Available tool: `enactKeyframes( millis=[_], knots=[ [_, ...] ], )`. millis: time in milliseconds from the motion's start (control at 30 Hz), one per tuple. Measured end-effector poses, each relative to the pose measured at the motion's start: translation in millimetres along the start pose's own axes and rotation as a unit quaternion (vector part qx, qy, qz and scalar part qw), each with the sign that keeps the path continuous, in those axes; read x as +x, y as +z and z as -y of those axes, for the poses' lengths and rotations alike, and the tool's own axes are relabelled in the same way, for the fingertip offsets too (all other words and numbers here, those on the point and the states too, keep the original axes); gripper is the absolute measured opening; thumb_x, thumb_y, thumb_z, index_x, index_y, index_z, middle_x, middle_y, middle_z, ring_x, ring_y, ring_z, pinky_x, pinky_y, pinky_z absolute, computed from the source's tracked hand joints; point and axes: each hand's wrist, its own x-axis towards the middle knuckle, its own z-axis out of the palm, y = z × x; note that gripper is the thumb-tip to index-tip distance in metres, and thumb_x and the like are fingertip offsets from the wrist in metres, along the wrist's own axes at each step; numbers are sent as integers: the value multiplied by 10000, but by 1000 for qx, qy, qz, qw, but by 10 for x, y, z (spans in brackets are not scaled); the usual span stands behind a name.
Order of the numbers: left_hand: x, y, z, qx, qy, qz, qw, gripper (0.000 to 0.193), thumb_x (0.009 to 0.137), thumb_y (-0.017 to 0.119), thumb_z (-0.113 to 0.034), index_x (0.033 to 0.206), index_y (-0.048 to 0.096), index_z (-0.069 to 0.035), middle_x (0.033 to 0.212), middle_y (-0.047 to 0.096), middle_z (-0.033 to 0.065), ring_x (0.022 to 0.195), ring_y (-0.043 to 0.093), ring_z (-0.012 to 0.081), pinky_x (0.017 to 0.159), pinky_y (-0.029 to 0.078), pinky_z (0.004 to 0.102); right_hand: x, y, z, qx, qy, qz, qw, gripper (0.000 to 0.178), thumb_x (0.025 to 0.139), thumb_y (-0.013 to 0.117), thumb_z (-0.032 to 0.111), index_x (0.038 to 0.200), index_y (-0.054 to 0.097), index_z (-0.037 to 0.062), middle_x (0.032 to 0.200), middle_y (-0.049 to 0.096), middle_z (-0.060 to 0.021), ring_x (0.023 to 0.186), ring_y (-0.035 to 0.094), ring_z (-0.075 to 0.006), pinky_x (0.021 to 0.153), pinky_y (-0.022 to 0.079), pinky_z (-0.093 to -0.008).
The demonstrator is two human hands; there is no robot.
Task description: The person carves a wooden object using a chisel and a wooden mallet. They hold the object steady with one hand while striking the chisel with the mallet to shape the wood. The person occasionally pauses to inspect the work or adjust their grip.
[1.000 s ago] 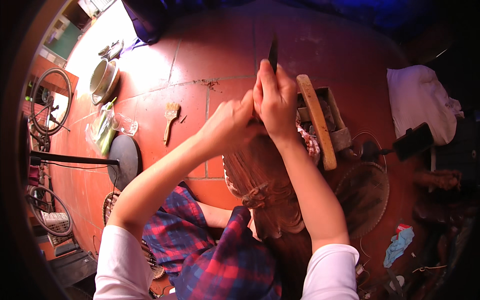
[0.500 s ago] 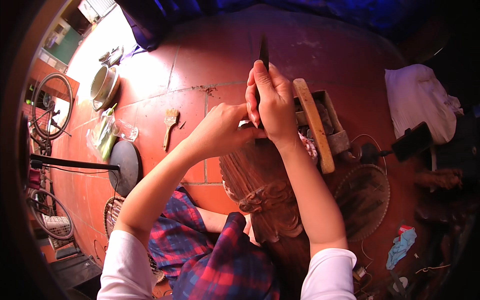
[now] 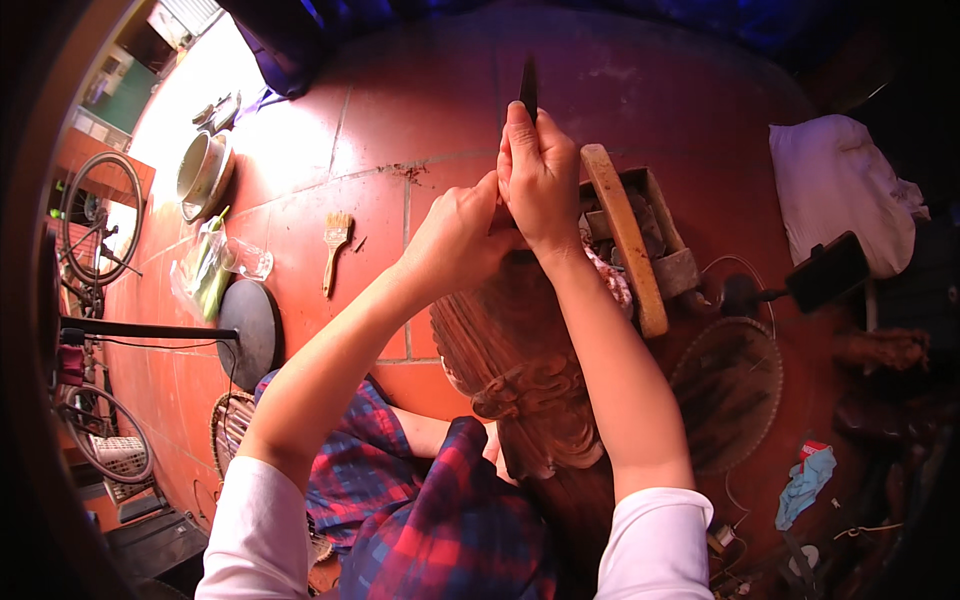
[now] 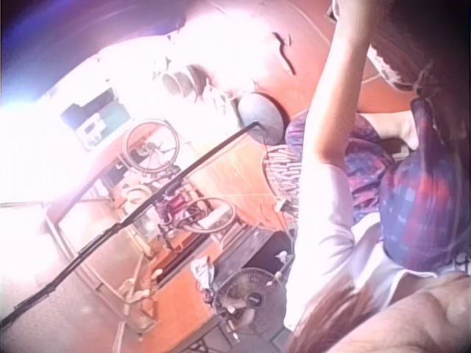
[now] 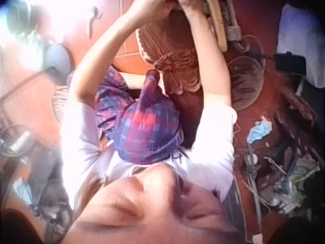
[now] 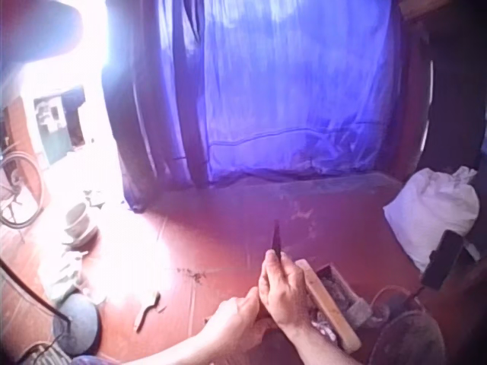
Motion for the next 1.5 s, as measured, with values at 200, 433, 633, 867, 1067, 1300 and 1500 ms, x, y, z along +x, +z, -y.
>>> enactKeyframes(
  millis=[200, 433, 633, 867, 1067, 1300, 1500],
  knots=[
    [-351, 157, -118, 36, 41, -53, 997, 339, 721, 681, -115, 926, 443, 13, 743, 623, 241, 738, 605, 434, 650, 486, 500, -308, -27, 45, -49, 50, 16, 997, 355, 986, 458, 254, 678, 445, 77, 503, 395, 44, 405, 341, -21, 379, 259, -198],
    [-229, 116, -30, 18, 6, -38, 999, 344, 757, 674, -143, 912, 422, 33, 680, 604, 242, 685, 605, 438, 623, 480, 486, -140, 59, 43, 11, -16, 16, 1000, 360, 996, 416, 308, 702, 422, 100, 493, 370, 34, 364, 286, -25, 337, 210, -195],
    [-137, 143, 93, -16, 15, -73, 997, 306, 777, 633, -109, 916, 410, 47, 673, 593, 259, 658, 594, 447, 593, 483, 491, 26, 129, 8, -21, -33, 23, 999, 361, 984, 455, 301, 695, 429, 85, 488, 378, 30, 365, 291, -33, 350, 221, -211],
    [-400, 240, 49, 5, 85, -97, 992, 403, 748, 680, -139, 967, 395, 45, 707, 605, 239, 712, 599, 437, 628, 470, 476, -239, 7, 21, -19, 73, 73, 994, 349, 976, 483, 273, 693, 453, 70, 516, 412, 42, 415, 360, -27, 378, 260, -210],
    [-298, 153, 164, -70, 5, -57, 996, 427, 734, 696, -142, 982, 401, 42, 784, 621, 248, 758, 609, 429, 660, 483, 474, -128, 170, 97, 77, 36, 89, 992, 327, 982, 472, 254, 711, 456, 71, 508, 392, 48, 403, 346, -19, 360, 254, -204],
    [-137, 164, 199, -99, 40, -89, 990, 388, 727, 711, -133, 939, 424, 22, 733, 623, 228, 713, 615, 409, 597, 483, 447, 38, 154, 31, 20, 10, 48, 999, 357, 982, 469, 271, 684, 432, 78, 484, 391, 36, 369, 333, -27, 345, 247, -211],
    [-362, 124, 32, -6, 31, -33, 999, 463, 691, 752, -150, 1002, 459, 27, 809, 645, 205, 805, 624, 397, 695, 484, 457, -253, 15, 19, 12, 86, 46, 995, 355, 988, 446, 290, 703, 425, 80, 461, 374, 27, 317, 306, -34, 304, 208, -208]
  ],
)
